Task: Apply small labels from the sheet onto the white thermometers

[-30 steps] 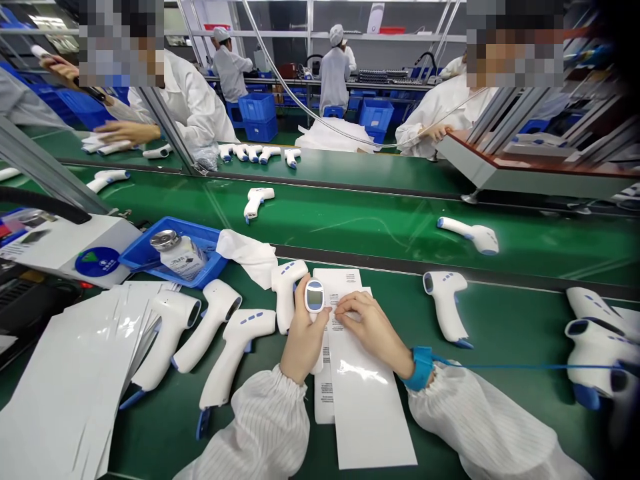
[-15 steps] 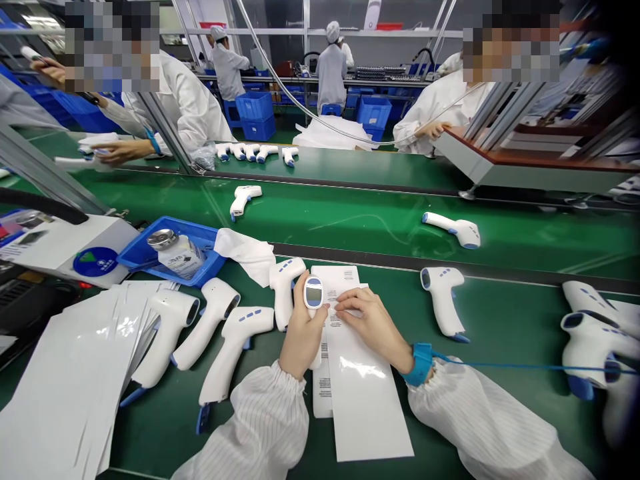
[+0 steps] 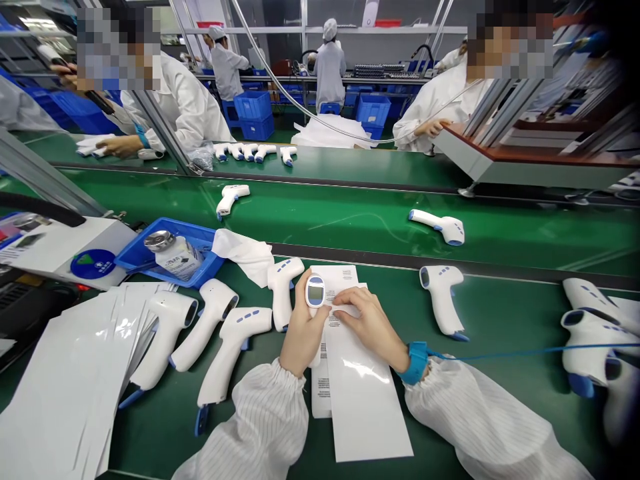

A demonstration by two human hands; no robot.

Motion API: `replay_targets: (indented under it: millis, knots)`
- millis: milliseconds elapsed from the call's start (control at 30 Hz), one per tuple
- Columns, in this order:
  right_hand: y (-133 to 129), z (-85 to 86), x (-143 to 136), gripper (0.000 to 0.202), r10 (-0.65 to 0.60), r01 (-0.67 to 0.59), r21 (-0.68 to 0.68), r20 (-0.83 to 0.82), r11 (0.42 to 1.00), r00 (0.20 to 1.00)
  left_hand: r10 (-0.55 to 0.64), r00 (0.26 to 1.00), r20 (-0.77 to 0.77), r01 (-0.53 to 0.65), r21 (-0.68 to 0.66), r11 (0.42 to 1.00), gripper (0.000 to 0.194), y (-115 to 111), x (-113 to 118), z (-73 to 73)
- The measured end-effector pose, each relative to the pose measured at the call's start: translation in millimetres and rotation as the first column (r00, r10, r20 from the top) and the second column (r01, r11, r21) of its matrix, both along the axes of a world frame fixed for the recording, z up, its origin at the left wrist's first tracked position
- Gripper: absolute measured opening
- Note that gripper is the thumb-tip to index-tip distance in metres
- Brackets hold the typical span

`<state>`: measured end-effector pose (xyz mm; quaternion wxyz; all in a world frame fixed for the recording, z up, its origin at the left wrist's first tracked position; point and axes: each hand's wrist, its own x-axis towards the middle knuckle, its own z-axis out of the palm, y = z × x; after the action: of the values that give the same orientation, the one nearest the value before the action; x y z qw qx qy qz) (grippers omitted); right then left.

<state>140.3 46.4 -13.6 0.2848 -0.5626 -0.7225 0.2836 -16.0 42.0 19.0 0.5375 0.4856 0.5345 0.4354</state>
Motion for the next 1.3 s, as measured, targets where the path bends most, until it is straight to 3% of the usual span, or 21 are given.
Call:
replay_targets:
  millis: [233, 367, 467, 567, 667, 800, 1033, 1300]
  knots:
    - [3.3, 0.3, -3.9, 0.011, -0.005, 0.004, 0.024, 0.044, 1.000, 0.999, 0.056, 0.997, 0.046, -0.055, -0.020, 0.998, 0.064, -0.2, 1.5, -6.5]
    - [-16.0, 12.2, -4.0, 0.013, 0.168, -0.177, 0.135, 0.076, 0.975, 0.983, 0.041, 0.999, 0.034, -0.041, 0.005, 0.999, 0.064, 3.0, 0.3, -8.9]
    - [-38.4, 32.6, -2.6, 0.012, 0.326, -0.325, 0.023, -0.019, 0.945, 0.945, -0.002, 1.000, 0.030, 0.002, 0.007, 1.000, 0.063, 4.7, -1.0, -6.6]
    - [-47.5, 54.3, -1.3, 0.010, 0.325, -0.377, -0.154, -0.279, 0.913, 0.904, -0.020, 0.997, 0.069, 0.021, -0.017, 1.000, 0.066, -0.2, 0.4, -1.5]
    - [-35.4, 66.7, -0.7, 0.010, 0.210, -0.256, -0.108, -0.322, 0.961, 0.923, -0.033, 0.993, 0.117, 0.034, -0.010, 0.999, 0.067, -10.1, 4.3, 1.1]
    - [-7.9, 68.4, -1.5, 0.008, 0.070, -0.070, 0.009, -0.275, 0.997, 0.959, -0.092, 0.962, 0.258, 0.120, -0.097, 0.988, 0.075, -19.5, 9.4, -4.2]
    - [9.5, 63.7, -9.3, 0.010, -0.021, -0.019, -0.097, -0.391, 0.995, 0.920, -0.074, 0.959, 0.273, 0.101, -0.088, 0.991, 0.073, -20.4, 13.8, -12.1]
    - [20.1, 64.1, -9.4, 0.009, -0.017, -0.025, -0.110, -0.369, 0.994, 0.929, -0.114, 0.962, 0.247, 0.147, -0.120, 0.982, 0.078, -21.1, 11.6, -8.0]
